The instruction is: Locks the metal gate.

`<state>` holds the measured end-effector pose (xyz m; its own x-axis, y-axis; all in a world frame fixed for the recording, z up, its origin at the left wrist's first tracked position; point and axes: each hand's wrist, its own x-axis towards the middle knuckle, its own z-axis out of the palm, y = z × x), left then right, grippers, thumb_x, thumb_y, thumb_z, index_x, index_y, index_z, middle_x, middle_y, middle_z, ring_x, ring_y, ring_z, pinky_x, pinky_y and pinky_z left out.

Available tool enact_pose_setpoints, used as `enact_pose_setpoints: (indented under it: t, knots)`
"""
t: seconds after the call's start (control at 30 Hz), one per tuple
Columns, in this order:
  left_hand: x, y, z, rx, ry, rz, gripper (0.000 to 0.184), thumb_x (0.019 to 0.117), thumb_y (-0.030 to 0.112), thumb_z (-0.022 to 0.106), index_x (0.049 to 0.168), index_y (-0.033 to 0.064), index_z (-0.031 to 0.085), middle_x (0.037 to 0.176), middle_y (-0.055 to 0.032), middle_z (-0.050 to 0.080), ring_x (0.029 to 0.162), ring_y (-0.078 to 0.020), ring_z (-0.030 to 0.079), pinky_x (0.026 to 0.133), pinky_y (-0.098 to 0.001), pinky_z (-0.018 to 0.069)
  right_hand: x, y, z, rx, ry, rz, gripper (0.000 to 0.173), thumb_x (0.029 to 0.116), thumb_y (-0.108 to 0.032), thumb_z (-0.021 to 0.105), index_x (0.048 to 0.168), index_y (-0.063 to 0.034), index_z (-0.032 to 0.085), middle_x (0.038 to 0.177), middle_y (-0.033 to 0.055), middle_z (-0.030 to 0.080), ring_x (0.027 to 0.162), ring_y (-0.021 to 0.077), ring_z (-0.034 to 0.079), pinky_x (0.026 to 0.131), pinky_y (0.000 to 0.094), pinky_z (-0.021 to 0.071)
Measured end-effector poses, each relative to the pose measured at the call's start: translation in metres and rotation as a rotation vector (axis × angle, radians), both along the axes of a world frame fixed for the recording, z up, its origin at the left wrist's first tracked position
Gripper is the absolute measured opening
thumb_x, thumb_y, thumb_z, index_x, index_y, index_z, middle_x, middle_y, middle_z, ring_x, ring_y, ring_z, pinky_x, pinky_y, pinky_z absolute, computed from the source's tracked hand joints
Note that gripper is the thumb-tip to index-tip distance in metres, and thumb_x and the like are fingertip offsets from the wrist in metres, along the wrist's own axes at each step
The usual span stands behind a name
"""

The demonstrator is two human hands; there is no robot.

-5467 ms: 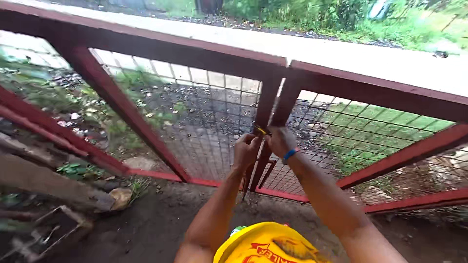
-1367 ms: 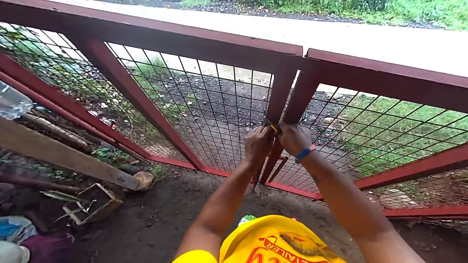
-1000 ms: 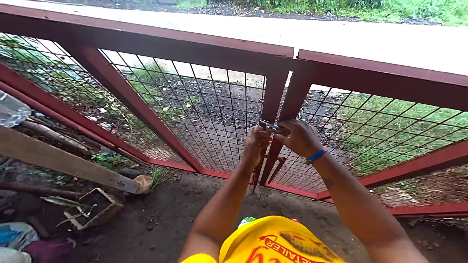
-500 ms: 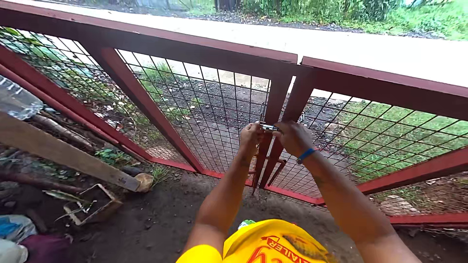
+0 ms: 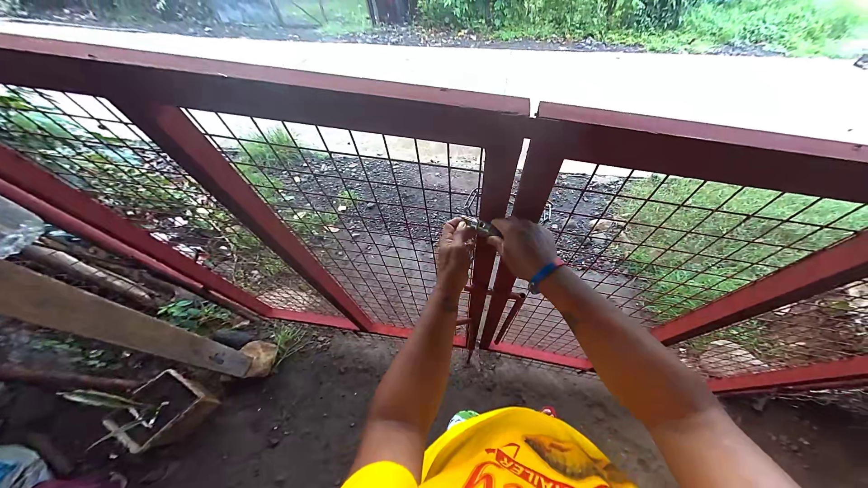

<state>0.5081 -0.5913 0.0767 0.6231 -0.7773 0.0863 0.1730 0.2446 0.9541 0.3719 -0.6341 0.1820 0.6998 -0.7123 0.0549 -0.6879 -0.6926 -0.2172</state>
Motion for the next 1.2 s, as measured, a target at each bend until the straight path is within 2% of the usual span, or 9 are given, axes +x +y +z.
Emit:
enact_pose_setpoints:
  t: [0.23, 0.33, 0.5, 0.63, 0.77, 0.87, 0.93, 1.03, 1.2]
  knots:
    - [-0.003, 0.002, 0.0, -0.08, 0.275, -0.052, 0.027, 0.1113, 0.022, 0.045, 0.128, 0.0065, 0.058, 0.094, -0.0059, 0.067, 0.072, -0.013, 0.063, 0.065, -0.0297, 0.0559, -0.001, -0.008, -0.013, 0.139, -0.171, -0.012, 0.033, 0.1053, -0.036, 0.056, 0.131, -0.0204, 0.069, 0.117, 0.0105, 0.074, 0.108, 0.0337, 0.07, 0.087, 0.0625, 0.0553]
    - [0.008, 0.006, 0.002, -0.03, 0.325, -0.112, 0.025, 0.1114, 0.028, 0.045, 0.119, 0.0089, 0.06, 0.087, -0.003, 0.065, 0.063, -0.0107, 0.058, 0.059, -0.0274, 0.0534, -0.014, -0.015, -0.023, 0.229, -0.356, 0.109, 0.032, 0.1052, -0.034, 0.057, 0.131, -0.0188, 0.069, 0.104, 0.0094, 0.075, 0.092, 0.0281, 0.072, 0.084, 0.0579, 0.0576]
    - [0.009, -0.001, 0.007, -0.081, 0.013, -0.09, 0.016, 0.1071, 0.013, 0.052, 0.11, 0.0061, 0.066, 0.086, -0.0012, 0.067, 0.071, -0.0089, 0.062, 0.069, -0.0281, 0.0551, -0.018, -0.025, -0.031, 0.432, -0.452, 0.165, 0.036, 0.1067, -0.029, 0.057, 0.14, -0.0147, 0.063, 0.1, 0.0123, 0.073, 0.07, 0.023, 0.07, 0.07, 0.0466, 0.0621]
    - [0.011, 0.004, 0.016, 0.139, -0.438, 0.02, 0.019, 0.1045, 0.018, 0.059, 0.098, 0.0063, 0.072, 0.08, -0.0023, 0.07, 0.072, -0.0112, 0.066, 0.071, -0.0355, 0.0561, -0.014, -0.028, -0.024, 0.506, -0.481, 0.169, 0.036, 0.1073, -0.026, 0.056, 0.14, -0.0139, 0.062, 0.102, 0.0121, 0.073, 0.067, 0.0221, 0.07, 0.067, 0.0444, 0.0626]
    - [0.027, 0.022, 0.002, 0.313, -0.439, 0.091, 0.04, 0.1111, 0.035, 0.042, 0.119, 0.0098, 0.072, 0.095, -0.0082, 0.073, 0.078, -0.0175, 0.066, 0.073, -0.0425, 0.0556, -0.048, -0.001, -0.023, 0.509, -0.56, 0.237, 0.028, 0.1052, -0.018, 0.059, 0.132, -0.0111, 0.065, 0.107, 0.0122, 0.071, 0.068, 0.0223, 0.069, 0.062, 0.0429, 0.0627]
    - [0.035, 0.034, -0.015, 0.315, -0.357, 0.031, 0.046, 0.1083, 0.056, 0.041, 0.125, 0.0201, 0.066, 0.077, -0.0038, 0.056, 0.056, -0.0142, 0.046, 0.053, -0.033, 0.0421, -0.083, 0.007, -0.018, 0.455, -0.514, 0.219, 0.026, 0.1064, -0.019, 0.056, 0.13, -0.0094, 0.063, 0.116, 0.0094, 0.065, 0.083, 0.0181, 0.068, 0.075, 0.0389, 0.0623]
    - [0.038, 0.036, -0.012, 0.275, -0.238, -0.098, 0.035, 0.1072, 0.049, 0.051, 0.126, 0.0225, 0.065, 0.071, 0.0022, 0.05, 0.05, -0.0081, 0.04, 0.048, -0.0251, 0.0399, -0.104, 0.003, -0.021, 0.431, -0.558, 0.169, 0.029, 0.108, -0.021, 0.051, 0.132, -0.0085, 0.061, 0.108, 0.0091, 0.066, 0.081, 0.0178, 0.067, 0.074, 0.0394, 0.0614]
    - [0.045, 0.018, 0.018, 0.124, -0.132, -0.201, 0.028, 0.1106, 0.026, 0.045, 0.122, 0.0089, 0.064, 0.07, 0.0054, 0.051, 0.055, -0.0056, 0.046, 0.055, -0.0242, 0.0463, -0.126, -0.013, -0.021, 0.351, -0.684, 0.096, 0.035, 0.1096, -0.027, 0.042, 0.13, -0.0039, 0.061, 0.082, 0.0069, 0.066, 0.067, 0.0158, 0.063, 0.063, 0.0368, 0.0561]
    - [0.043, -0.015, 0.072, 0.226, -0.146, -0.111, 0.031, 0.1116, 0.03, 0.045, 0.129, 0.0087, 0.06, 0.075, 0.0, 0.055, 0.056, -0.0103, 0.054, 0.055, -0.0285, 0.0531, -0.165, -0.03, -0.003, 0.256, -0.85, 0.062, 0.048, 0.1102, -0.04, 0.039, 0.128, -0.0008, 0.06, 0.076, 0.0036, 0.064, 0.063, 0.0124, 0.062, 0.063, 0.0344, 0.0578]
